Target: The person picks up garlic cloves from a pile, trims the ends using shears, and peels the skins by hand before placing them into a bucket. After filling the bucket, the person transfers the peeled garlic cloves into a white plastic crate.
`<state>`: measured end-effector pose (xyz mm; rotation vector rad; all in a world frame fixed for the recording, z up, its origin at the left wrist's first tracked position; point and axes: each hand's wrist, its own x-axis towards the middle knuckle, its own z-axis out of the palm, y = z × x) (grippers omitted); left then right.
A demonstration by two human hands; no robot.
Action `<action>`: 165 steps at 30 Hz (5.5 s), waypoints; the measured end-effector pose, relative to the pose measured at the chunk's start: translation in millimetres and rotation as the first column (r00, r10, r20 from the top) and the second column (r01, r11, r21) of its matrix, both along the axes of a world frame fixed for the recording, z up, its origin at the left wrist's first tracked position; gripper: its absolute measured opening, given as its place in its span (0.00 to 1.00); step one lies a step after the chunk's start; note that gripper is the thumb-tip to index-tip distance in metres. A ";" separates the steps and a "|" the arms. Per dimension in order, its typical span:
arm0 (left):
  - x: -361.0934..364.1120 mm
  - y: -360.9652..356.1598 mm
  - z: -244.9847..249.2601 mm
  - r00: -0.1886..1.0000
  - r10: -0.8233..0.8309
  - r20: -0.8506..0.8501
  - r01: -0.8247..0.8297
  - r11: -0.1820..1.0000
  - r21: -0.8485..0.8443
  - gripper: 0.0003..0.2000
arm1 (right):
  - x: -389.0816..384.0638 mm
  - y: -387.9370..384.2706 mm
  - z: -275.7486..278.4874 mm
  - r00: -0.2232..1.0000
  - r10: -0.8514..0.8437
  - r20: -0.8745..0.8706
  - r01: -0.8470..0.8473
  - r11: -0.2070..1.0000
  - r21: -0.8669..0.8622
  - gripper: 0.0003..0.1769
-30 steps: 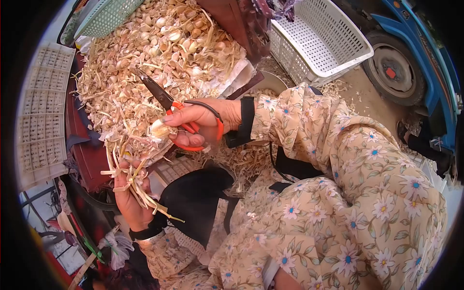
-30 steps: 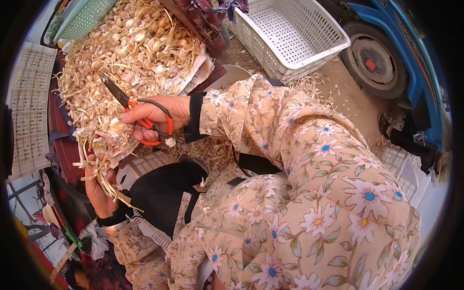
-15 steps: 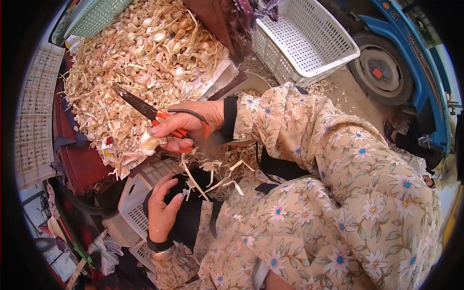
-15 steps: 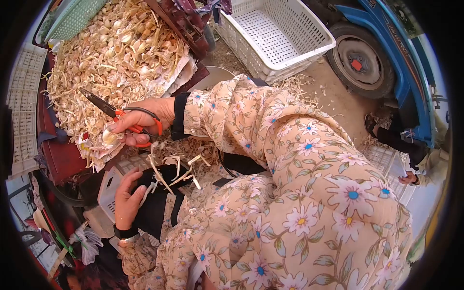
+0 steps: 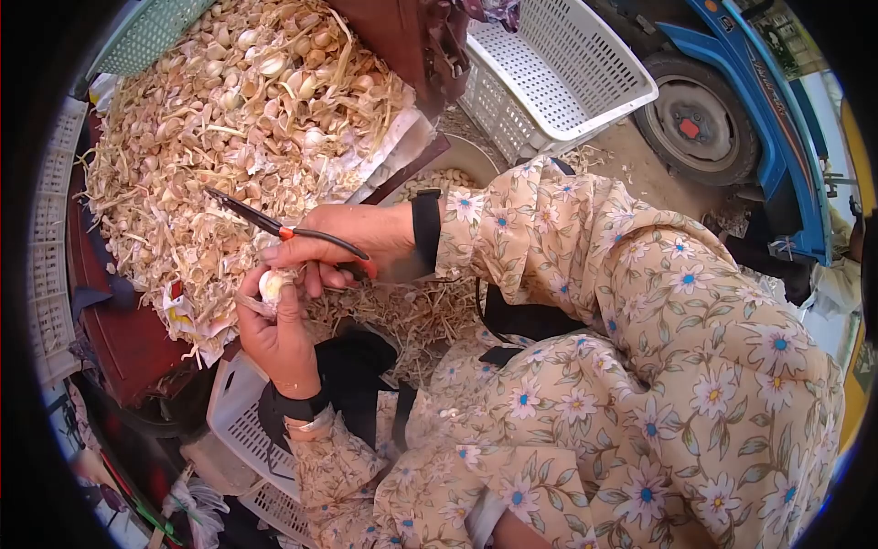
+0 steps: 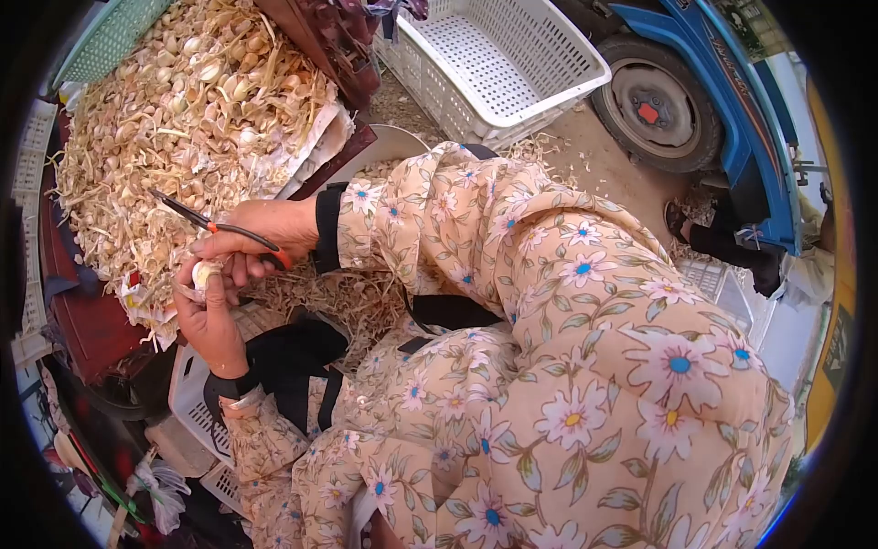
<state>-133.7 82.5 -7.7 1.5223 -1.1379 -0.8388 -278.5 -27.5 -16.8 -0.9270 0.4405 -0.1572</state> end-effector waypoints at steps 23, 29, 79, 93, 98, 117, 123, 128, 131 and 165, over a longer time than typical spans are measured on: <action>8.6 0.3 -9.4 0.899 -0.040 -0.436 0.056 0.998 0.024 0.13 | -6.5 -9.8 6.8 0.887 -0.299 0.351 0.153 0.910 0.386 0.09; -3.8 13.3 7.4 0.877 -0.118 -0.466 0.091 0.993 -0.080 0.17 | -23.0 -14.3 16.8 0.843 -0.132 0.522 -0.041 0.951 0.307 0.07; -0.9 9.8 19.7 0.924 0.215 -0.317 -0.288 0.936 -0.205 0.14 | -26.2 16.1 24.3 0.943 -0.125 -0.310 -0.224 0.450 -0.864 0.34; -15.1 5.1 11.0 0.956 0.034 -0.292 -0.084 0.984 -0.160 0.13 | -28.5 -10.5 23.6 0.974 -0.225 0.022 0.221 0.932 -0.288 0.30; -18.0 3.2 9.1 0.938 0.009 -0.345 -0.074 0.982 -0.175 0.14 | -27.1 -1.9 25.7 0.970 -0.231 0.077 0.219 0.688 -0.692 0.19; -23.9 1.6 7.0 0.977 0.052 -0.209 -0.025 0.991 0.129 0.15 | -18.8 10.8 18.5 0.930 -0.250 0.268 0.355 0.427 -0.832 0.14; -24.9 2.6 7.6 0.967 -0.088 -0.238 0.182 0.896 0.405 0.17 | -27.9 2.3 8.5 0.990 -0.061 0.125 0.139 0.378 -0.915 0.12; -23.7 0.0 2.9 0.933 -0.160 -0.321 0.311 0.808 0.501 0.18 | -35.1 3.8 13.1 0.998 0.035 -0.060 -0.068 0.347 -0.935 0.12; -27.0 -3.3 4.7 0.923 -0.178 -0.341 0.341 0.789 0.512 0.18 | -35.4 2.2 11.9 0.993 0.074 -0.092 -0.110 0.303 -0.947 0.12; -43.1 -7.6 -2.8 0.763 -0.192 -0.618 0.358 0.921 0.156 0.13 | -59.8 -7.3 15.5 0.996 -0.085 -0.026 0.063 0.884 -0.463 0.10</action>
